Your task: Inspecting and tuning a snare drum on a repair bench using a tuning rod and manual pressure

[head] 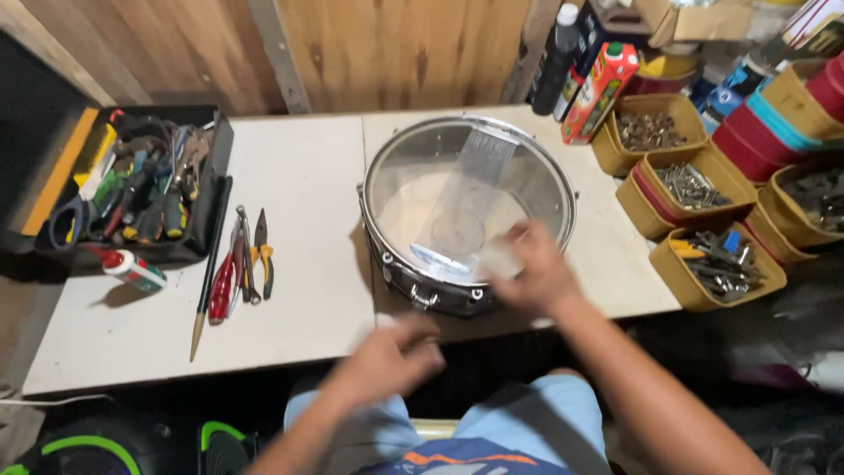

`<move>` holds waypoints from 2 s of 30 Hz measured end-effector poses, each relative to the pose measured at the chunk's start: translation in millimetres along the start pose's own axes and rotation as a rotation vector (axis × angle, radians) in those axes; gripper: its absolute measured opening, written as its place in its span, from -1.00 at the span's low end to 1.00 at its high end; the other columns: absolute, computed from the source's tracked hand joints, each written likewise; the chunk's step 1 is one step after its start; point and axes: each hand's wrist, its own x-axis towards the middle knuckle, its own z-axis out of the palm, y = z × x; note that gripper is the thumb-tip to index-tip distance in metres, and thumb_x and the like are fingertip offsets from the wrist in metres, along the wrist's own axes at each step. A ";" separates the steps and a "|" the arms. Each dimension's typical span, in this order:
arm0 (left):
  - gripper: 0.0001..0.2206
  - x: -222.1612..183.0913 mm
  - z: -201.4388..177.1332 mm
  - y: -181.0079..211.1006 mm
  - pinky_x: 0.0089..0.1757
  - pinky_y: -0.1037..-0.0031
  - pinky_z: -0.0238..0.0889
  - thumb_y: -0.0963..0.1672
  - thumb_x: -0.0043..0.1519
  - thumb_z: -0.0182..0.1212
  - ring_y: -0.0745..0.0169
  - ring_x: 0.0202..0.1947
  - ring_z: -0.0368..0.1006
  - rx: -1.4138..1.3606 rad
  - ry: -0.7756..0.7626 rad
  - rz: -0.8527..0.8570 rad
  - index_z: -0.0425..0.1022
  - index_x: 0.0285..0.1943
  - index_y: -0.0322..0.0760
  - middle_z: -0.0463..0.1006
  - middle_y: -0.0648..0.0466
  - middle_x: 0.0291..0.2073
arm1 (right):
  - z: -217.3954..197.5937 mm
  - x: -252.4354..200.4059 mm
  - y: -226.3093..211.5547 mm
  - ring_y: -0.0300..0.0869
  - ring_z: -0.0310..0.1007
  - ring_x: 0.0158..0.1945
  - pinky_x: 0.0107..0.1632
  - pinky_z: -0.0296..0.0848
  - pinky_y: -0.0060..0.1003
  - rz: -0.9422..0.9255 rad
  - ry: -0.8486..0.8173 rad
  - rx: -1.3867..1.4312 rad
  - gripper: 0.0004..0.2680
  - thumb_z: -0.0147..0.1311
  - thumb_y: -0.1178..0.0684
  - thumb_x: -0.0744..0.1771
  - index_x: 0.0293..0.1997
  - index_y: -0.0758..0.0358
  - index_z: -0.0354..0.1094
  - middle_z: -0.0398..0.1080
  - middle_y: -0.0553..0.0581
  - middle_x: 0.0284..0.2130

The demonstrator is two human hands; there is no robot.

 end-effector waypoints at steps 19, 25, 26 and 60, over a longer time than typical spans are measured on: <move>-0.56 259.3 -74.6 -78.5 0.12 -0.11 0.28 -0.03 0.22 0.23 -0.32 0.27 0.32 0.684 0.861 0.233 0.41 0.29 -0.15 0.38 -0.18 0.21 | 15.5 34.7 143.2 0.27 0.34 0.24 0.38 0.22 0.10 0.275 0.069 -0.139 -0.65 0.30 -0.04 0.29 0.16 0.19 0.38 0.28 0.36 0.05; -0.44 241.6 -71.5 -41.1 0.22 -0.19 0.13 0.05 0.26 0.16 -0.40 0.39 0.18 0.666 0.747 0.061 0.33 0.40 -0.28 0.23 -0.35 0.38 | 38.4 48.9 169.6 0.26 0.54 0.02 0.03 0.56 0.19 0.652 -0.026 -0.346 -0.66 0.12 -0.18 0.35 0.22 0.10 0.35 0.23 0.28 0.13; -0.44 240.6 -72.2 -37.6 0.22 -0.19 0.13 0.05 0.26 0.16 -0.40 0.39 0.18 0.664 0.752 0.067 0.33 0.40 -0.28 0.23 -0.35 0.38 | 39.2 48.8 168.1 0.26 0.54 0.02 0.03 0.56 0.19 0.650 -0.021 -0.351 -0.66 0.12 -0.18 0.35 0.22 0.10 0.35 0.23 0.28 0.13; -0.25 194.0 -36.4 -5.1 0.17 -0.12 0.15 0.25 0.30 -0.07 -0.67 0.29 0.21 0.630 0.666 -0.167 0.23 0.49 -0.29 0.17 -0.64 0.28 | 4.1 45.1 143.5 0.29 0.31 0.32 0.32 0.31 0.18 0.721 -0.152 -0.276 -0.50 -0.02 -0.36 0.37 0.43 0.03 0.17 0.21 0.39 0.28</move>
